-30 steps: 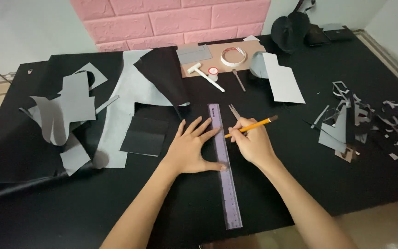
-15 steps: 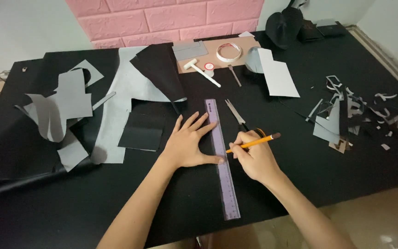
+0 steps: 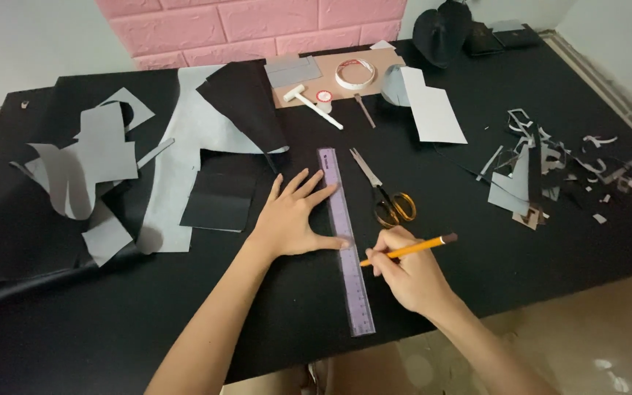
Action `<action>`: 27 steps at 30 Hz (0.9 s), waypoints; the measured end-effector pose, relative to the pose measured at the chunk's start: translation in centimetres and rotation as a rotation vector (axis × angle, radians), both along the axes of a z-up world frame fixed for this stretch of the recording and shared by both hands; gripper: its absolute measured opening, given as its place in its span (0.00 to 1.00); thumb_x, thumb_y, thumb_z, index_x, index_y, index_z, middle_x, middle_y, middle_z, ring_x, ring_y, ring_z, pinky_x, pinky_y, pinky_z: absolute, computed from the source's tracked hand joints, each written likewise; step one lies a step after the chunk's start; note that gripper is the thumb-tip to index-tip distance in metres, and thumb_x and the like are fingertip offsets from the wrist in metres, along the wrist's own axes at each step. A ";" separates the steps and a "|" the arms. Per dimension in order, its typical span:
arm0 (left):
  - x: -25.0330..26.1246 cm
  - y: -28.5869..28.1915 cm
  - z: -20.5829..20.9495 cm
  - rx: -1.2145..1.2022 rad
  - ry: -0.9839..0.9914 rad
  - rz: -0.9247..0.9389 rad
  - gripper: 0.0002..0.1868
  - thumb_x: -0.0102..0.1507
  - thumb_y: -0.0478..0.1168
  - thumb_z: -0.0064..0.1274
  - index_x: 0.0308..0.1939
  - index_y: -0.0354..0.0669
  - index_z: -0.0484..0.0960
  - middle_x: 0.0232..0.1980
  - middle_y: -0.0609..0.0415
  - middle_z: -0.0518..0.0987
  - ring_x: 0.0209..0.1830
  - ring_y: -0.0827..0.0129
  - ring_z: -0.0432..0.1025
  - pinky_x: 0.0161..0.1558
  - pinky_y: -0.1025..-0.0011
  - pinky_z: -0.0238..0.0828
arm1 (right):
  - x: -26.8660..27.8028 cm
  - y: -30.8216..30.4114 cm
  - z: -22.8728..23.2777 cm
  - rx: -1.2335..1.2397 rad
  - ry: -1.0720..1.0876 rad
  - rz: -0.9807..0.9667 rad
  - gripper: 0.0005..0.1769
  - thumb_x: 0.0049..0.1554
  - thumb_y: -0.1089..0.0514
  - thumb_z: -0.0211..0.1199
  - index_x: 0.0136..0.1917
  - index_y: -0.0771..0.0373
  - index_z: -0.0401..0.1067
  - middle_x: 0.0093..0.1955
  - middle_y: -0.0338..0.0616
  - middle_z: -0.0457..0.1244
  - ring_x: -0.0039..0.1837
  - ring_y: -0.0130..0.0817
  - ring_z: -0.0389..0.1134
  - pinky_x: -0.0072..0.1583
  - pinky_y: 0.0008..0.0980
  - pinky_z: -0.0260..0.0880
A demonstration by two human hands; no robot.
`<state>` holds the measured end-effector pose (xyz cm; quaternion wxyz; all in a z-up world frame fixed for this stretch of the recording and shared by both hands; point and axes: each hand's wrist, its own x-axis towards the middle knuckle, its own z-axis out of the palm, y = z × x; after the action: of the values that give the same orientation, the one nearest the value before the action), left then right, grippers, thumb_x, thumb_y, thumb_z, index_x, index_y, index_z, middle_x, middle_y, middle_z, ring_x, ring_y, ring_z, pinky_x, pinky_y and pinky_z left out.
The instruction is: Measuring, marking, and cutting strips of leather on a workbench.
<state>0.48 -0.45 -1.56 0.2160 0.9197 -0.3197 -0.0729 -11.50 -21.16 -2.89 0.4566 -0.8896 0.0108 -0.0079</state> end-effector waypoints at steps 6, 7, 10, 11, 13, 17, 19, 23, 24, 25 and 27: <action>1.4 0.3 -3.3 -0.021 -0.151 -0.102 0.61 0.47 0.83 0.50 0.76 0.54 0.64 0.81 0.46 0.56 0.82 0.48 0.45 0.73 0.33 0.31 | -2.1 -0.9 -1.3 -0.051 0.077 0.071 0.12 0.59 0.59 0.61 0.32 0.55 0.69 0.37 0.37 0.63 0.42 0.27 0.68 0.48 0.30 0.72; 1.4 0.3 -3.4 -0.022 -0.151 -0.103 0.61 0.47 0.83 0.50 0.76 0.54 0.64 0.81 0.46 0.56 0.82 0.48 0.45 0.73 0.33 0.31 | -2.5 -0.8 -1.2 -0.052 0.077 0.070 0.12 0.59 0.59 0.61 0.32 0.55 0.69 0.37 0.37 0.63 0.42 0.27 0.68 0.48 0.30 0.72; 1.4 0.4 -3.5 -0.031 -0.168 -0.099 0.61 0.47 0.82 0.52 0.76 0.54 0.65 0.80 0.45 0.57 0.81 0.48 0.46 0.72 0.32 0.33 | -3.4 -0.7 -1.1 -0.031 0.137 0.033 0.14 0.58 0.59 0.62 0.30 0.56 0.68 0.36 0.37 0.62 0.41 0.28 0.66 0.48 0.32 0.67; 1.4 0.3 -3.5 -0.039 -0.163 -0.096 0.60 0.47 0.82 0.52 0.75 0.54 0.65 0.80 0.45 0.57 0.81 0.48 0.46 0.72 0.32 0.32 | -3.6 -0.7 -1.1 -0.016 0.176 0.011 0.14 0.59 0.59 0.62 0.31 0.56 0.69 0.38 0.37 0.63 0.43 0.28 0.70 0.47 0.30 0.69; 1.3 0.4 -3.6 -0.046 -0.156 -0.095 0.60 0.47 0.82 0.51 0.75 0.54 0.65 0.80 0.45 0.57 0.81 0.48 0.45 0.72 0.31 0.32 | -3.7 -0.8 -1.2 -0.001 0.217 -0.013 0.14 0.60 0.59 0.62 0.32 0.57 0.70 0.40 0.38 0.64 0.44 0.28 0.74 0.47 0.28 0.71; 1.4 0.4 -3.8 -0.026 -0.179 -0.099 0.61 0.47 0.83 0.49 0.76 0.56 0.63 0.81 0.48 0.57 0.82 0.49 0.45 0.73 0.33 0.31 | -3.5 -0.8 -1.7 0.154 -0.106 0.011 0.10 0.62 0.60 0.57 0.37 0.57 0.70 0.35 0.38 0.66 0.41 0.28 0.71 0.51 0.30 0.74; 1.1 0.4 -2.5 -0.002 -0.165 -0.101 0.62 0.47 0.84 0.47 0.77 0.56 0.61 0.81 0.48 0.55 0.82 0.50 0.43 0.73 0.34 0.30 | -3.0 -0.5 -1.0 0.300 -0.297 -0.011 0.08 0.63 0.61 0.55 0.41 0.60 0.71 0.37 0.41 0.69 0.41 0.30 0.74 0.52 0.29 0.77; 0.0 0.4 0.1 0.033 0.002 -0.020 0.60 0.45 0.80 0.57 0.75 0.56 0.67 0.82 0.52 0.58 0.84 0.55 0.47 0.80 0.41 0.28 | -1.7 -0.3 0.4 0.174 -0.264 -0.181 0.11 0.64 0.61 0.54 0.54 0.62 0.77 0.51 0.54 0.74 0.59 0.47 0.74 0.57 0.42 0.72; 0.0 0.5 0.2 0.018 0.019 -0.027 0.60 0.45 0.79 0.58 0.75 0.54 0.67 0.82 0.50 0.57 0.84 0.55 0.46 0.80 0.42 0.27 | -1.3 -0.5 0.3 0.096 -0.289 -0.151 0.10 0.63 0.59 0.58 0.54 0.57 0.79 0.53 0.48 0.74 0.61 0.46 0.73 0.58 0.42 0.71; 0.1 0.6 -0.1 0.018 0.018 -0.027 0.60 0.45 0.79 0.58 0.75 0.54 0.67 0.82 0.50 0.57 0.84 0.55 0.46 0.80 0.42 0.27 | -1.1 -0.7 -0.3 0.096 -0.291 -0.150 0.10 0.63 0.59 0.58 0.54 0.57 0.79 0.53 0.48 0.74 0.61 0.46 0.73 0.58 0.42 0.71; 0.4 0.9 -0.5 -0.024 0.042 -0.024 0.60 0.46 0.77 0.60 0.75 0.51 0.66 0.82 0.48 0.58 0.84 0.55 0.47 0.81 0.44 0.27 | -0.7 -0.9 -1.5 -0.203 -0.271 -0.005 0.10 0.62 0.55 0.60 0.55 0.51 0.78 0.59 0.41 0.72 0.71 0.44 0.60 0.70 0.45 0.55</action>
<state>0.89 0.46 -2.07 0.2326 0.9114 -0.3271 -0.0911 -12.18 -22.05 -4.43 0.3616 -0.9219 -0.0496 -0.1300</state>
